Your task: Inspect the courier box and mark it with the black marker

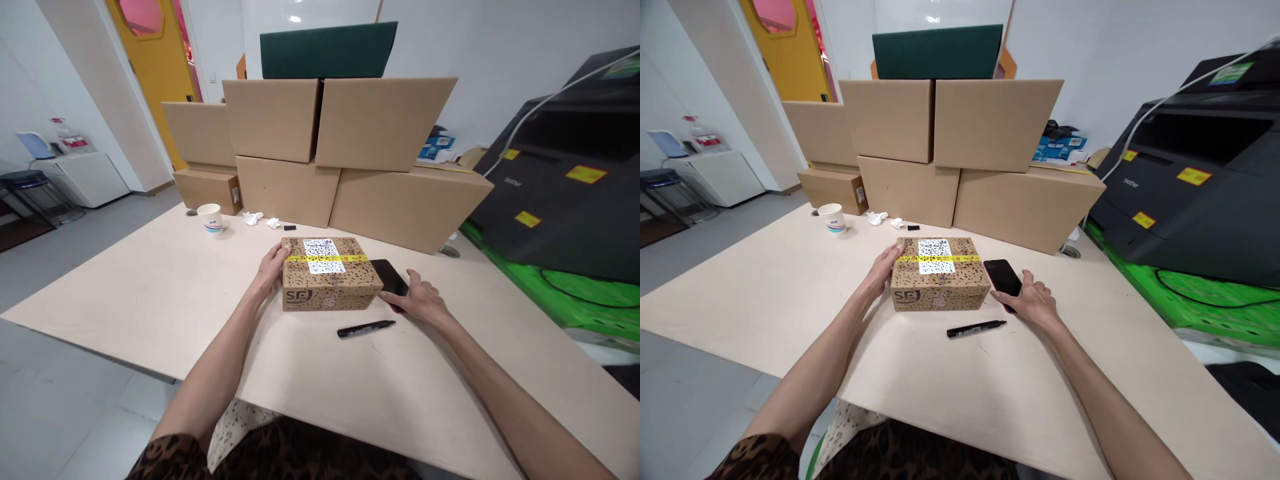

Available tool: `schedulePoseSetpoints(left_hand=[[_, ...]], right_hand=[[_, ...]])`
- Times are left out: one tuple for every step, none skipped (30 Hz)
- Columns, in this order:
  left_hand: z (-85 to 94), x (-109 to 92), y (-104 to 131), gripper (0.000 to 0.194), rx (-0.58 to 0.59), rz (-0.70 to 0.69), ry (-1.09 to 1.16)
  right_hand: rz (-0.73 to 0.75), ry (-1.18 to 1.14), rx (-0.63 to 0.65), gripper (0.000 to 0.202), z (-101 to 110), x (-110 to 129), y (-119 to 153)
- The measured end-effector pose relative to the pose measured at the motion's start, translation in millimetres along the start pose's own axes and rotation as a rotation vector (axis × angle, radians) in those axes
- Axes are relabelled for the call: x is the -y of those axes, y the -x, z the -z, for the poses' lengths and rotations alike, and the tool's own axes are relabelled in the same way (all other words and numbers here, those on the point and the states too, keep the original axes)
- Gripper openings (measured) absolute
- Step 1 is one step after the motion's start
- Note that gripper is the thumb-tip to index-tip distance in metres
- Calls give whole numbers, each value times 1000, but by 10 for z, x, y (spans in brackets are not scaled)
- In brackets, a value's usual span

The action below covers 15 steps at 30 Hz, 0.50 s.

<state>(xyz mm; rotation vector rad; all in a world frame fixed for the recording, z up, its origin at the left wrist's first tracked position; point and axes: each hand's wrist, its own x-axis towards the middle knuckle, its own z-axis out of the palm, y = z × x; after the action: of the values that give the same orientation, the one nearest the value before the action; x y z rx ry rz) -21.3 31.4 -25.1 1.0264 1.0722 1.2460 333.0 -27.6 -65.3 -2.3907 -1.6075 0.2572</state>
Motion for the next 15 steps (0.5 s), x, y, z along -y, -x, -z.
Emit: schedulePoseSetpoints(left_hand=[[2, 2, -5, 64, -9, 4, -3], [7, 4, -13, 66, -24, 9, -14], [15, 4, -23, 67, -47, 12, -31], [26, 3, -35, 67, -76, 11, -54], [39, -2, -46, 65, -112, 7, -80], [55, -10, -56, 63, -147, -5, -104], [70, -22, -61, 60, -176, -25, -125], [86, -39, -59, 57, -201, -55, -142], [99, -59, -48, 55, -225, -98, -157], [108, -82, -23, 53, -255, -154, -169], [112, -106, 17, 51, -289, -226, -177], [108, -129, 74, 48, -327, -316, -180], [96, -148, 149, 45, -372, -417, -181], [74, -160, 241, 41, -413, -522, -178], [42, -163, 347, 37, -444, -624, -176]], right_hand=[[-14, -54, 2, 119, 0, -31, -35], [-29, -116, 2, 122, 1, -62, -64], [-47, -189, -2, 122, 5, -90, -87], [-69, -275, -7, 120, 10, -117, -100], [-85, -380, -9, 112, 15, -139, -105], [-92, -502, -7, 101, 18, -158, -103], [-92, -633, -5, 86, 19, -173, -94], [-86, -757, -6, 73, 18, -183, -82], [-77, -862, -15, 63, 18, -190, -70], [-67, -940, -37, 57, 19, -192, -58], [-62, -992, -80, 55, 24, -189, -48], [-60, -1028, -139, 54, 36, -180, -39], [-51, -1058, -206, 54, 55, -163, -28], [-37, -1090, -273, 54, 83, -134, -12], [-22, -1130, -331, 55, 118, -92, 14]])
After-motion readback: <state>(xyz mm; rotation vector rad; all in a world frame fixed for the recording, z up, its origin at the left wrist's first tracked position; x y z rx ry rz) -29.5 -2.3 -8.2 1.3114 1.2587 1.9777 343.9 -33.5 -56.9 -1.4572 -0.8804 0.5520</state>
